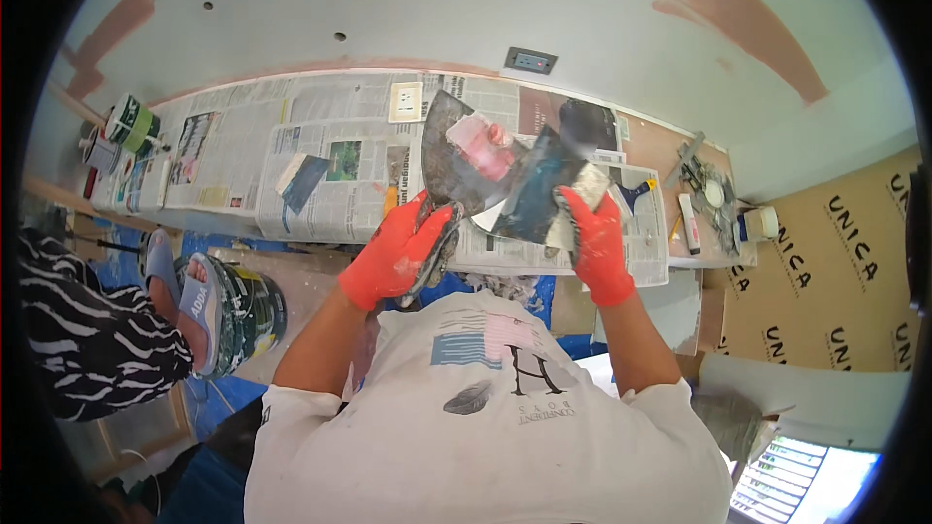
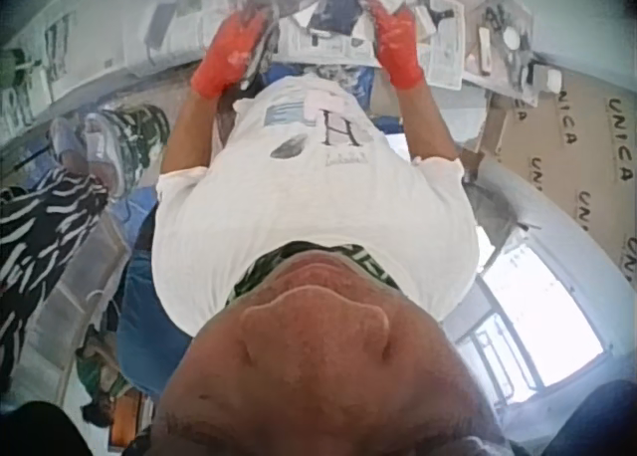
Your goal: The person applies pink compound to a wall using a putty knife, smoothing it over a corner and around a wall-mounted electronic device.
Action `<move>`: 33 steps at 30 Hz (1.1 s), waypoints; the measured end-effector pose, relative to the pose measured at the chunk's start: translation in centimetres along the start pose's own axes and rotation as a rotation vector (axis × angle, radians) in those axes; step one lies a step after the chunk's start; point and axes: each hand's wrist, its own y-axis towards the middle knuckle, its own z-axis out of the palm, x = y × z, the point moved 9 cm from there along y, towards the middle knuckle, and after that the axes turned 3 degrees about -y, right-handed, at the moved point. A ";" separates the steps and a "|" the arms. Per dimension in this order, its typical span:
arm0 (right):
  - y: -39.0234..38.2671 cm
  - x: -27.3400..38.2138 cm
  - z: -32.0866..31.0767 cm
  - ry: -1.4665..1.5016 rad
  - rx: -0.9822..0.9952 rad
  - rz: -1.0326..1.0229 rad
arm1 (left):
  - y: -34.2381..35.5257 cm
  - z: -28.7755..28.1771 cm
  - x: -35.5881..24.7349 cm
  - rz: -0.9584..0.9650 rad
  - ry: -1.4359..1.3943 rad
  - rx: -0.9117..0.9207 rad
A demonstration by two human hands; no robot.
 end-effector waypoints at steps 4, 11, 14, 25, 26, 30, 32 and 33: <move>0.0 -2.1 1.2 0.162 0.067 0.149 | -1.2 1.4 -1.0 0.291 0.421 0.068; 0.6 -1.2 2.5 0.181 0.087 0.065 | -0.9 3.5 -1.9 0.267 0.406 0.311; 0.8 -0.7 2.9 0.181 0.080 0.066 | -1.2 4.6 -1.8 0.082 0.332 0.444; -0.7 9.5 3.5 -0.027 0.386 -0.431 | -3.7 -0.4 6.8 -0.537 -0.857 0.171; -2.3 10.7 4.2 -0.236 0.464 -0.734 | -4.6 -0.3 7.7 -0.707 -1.010 0.149; -5.1 9.9 6.4 -0.607 0.690 -0.987 | -4.1 -1.5 6.6 -0.684 -0.930 0.079; -4.5 9.6 6.7 -0.648 0.717 -0.962 | -4.0 -2.1 5.3 -0.743 -0.937 0.011; -4.3 9.6 6.8 -0.668 0.731 -0.950 | -4.2 -2.2 5.2 -0.762 -0.900 0.007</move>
